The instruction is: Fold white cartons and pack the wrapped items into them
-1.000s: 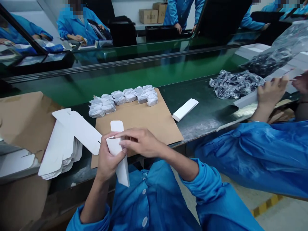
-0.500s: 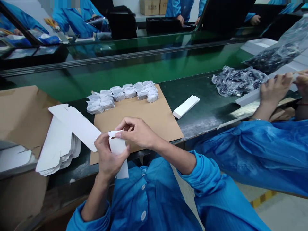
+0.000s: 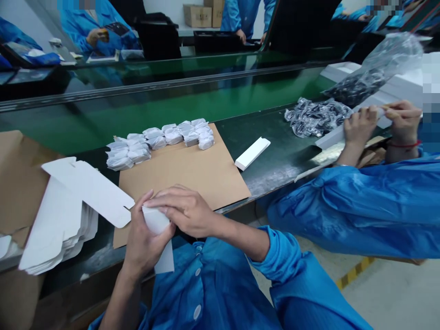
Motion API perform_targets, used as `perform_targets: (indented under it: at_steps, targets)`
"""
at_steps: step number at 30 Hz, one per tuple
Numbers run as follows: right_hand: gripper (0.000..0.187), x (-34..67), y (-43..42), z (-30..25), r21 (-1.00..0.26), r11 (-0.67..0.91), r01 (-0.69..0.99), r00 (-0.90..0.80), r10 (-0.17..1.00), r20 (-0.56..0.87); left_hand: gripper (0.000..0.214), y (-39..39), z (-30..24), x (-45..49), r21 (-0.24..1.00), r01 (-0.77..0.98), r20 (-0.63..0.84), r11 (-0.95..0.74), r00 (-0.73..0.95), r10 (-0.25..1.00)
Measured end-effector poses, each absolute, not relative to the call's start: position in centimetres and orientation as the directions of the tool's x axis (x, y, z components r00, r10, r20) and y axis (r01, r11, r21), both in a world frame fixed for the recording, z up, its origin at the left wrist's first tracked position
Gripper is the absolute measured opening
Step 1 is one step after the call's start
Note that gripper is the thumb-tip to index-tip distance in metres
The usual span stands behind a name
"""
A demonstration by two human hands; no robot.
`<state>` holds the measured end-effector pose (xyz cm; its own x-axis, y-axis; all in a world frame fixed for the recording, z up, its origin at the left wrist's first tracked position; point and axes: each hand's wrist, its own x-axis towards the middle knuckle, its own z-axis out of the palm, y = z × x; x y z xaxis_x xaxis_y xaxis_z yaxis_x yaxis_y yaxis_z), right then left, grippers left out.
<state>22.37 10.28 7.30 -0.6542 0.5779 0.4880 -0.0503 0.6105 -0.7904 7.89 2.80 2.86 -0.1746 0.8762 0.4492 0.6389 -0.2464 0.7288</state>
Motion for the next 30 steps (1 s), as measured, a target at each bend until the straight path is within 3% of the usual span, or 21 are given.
perform_targets:
  at_steps: [6, 8, 10, 12, 14, 17, 19, 21, 23, 25, 27, 30]
  targets:
    - [0.024, 22.0, 8.8, 5.7, -0.727, 0.682, 0.081, -0.575, 0.627, 0.525, 0.064, 2.9, 2.3, 9.3, 0.836, 0.517, 0.365, -0.183, -0.275, 0.890]
    - [0.026, 22.3, 10.3, 5.9, -0.708, 0.699, 0.103, -0.662, 0.579, 0.475, 0.062, 3.7, 2.1, 9.8, 0.891, 0.431, 0.313, -0.145, -0.351, 0.882]
    - [0.034, 23.0, 13.5, 6.5, -0.647, 0.724, 0.238, -0.733, 0.571, 0.369, 0.059, 5.3, 1.7, 9.9, 0.963, 0.257, 0.197, -0.083, -0.462, 0.865]
    - [0.039, 23.7, 17.8, 7.0, -0.462, 0.699, 0.545, -0.674, 0.694, 0.255, 0.052, 7.6, 1.2, 9.5, 0.999, 0.026, 0.045, -0.037, -0.535, 0.844]
    - [0.045, 24.4, 22.0, 7.1, -0.202, 0.561, 0.803, -0.534, 0.827, 0.175, 0.046, 9.7, 0.5, 8.7, 0.993, -0.118, -0.046, -0.025, -0.559, 0.828]
    - [0.043, 25.1, 25.6, 6.3, -0.023, 0.472, 0.881, -0.470, 0.880, 0.076, 0.045, 11.4, -0.5, 7.5, 0.996, -0.082, -0.034, -0.019, -0.601, 0.798]
    - [0.034, 25.8, 25.8, 5.6, -0.024, 0.477, 0.878, -0.475, 0.877, 0.068, 0.049, 11.1, -0.8, 6.9, 1.000, -0.013, 0.007, -0.020, -0.616, 0.788]
    - [0.028, 26.9, 24.9, 5.0, -0.037, 0.478, 0.878, -0.475, 0.877, 0.072, 0.054, 10.1, -0.7, 6.4, 0.978, 0.209, 0.142, -0.018, -0.599, 0.788]
    - [0.024, 28.3, 23.8, 4.9, -0.077, 0.499, 0.863, -0.496, 0.866, 0.053, 0.052, 8.9, -0.5, 6.0, 0.843, 0.537, 0.328, -0.014, -0.494, 0.805]
    - [0.022, 29.7, 22.9, 5.1, -0.133, 0.530, 0.838, -0.534, 0.846, 0.006, 0.046, 7.8, -0.1, 5.3, 0.606, 0.791, 0.456, -0.083, -0.261, 0.851]
    - [0.021, 30.5, 22.5, 5.6, -0.171, 0.534, 0.828, -0.547, 0.837, -0.033, 0.052, 6.8, 0.2, 4.4, 0.416, 0.862, 0.459, -0.289, 0.076, 0.885]
    - [0.024, 30.4, 22.2, 6.1, -0.161, 0.503, 0.849, -0.510, 0.860, -0.002, 0.069, 5.9, 0.6, 3.0, 0.264, 0.791, 0.297, -0.552, 0.477, 0.827]
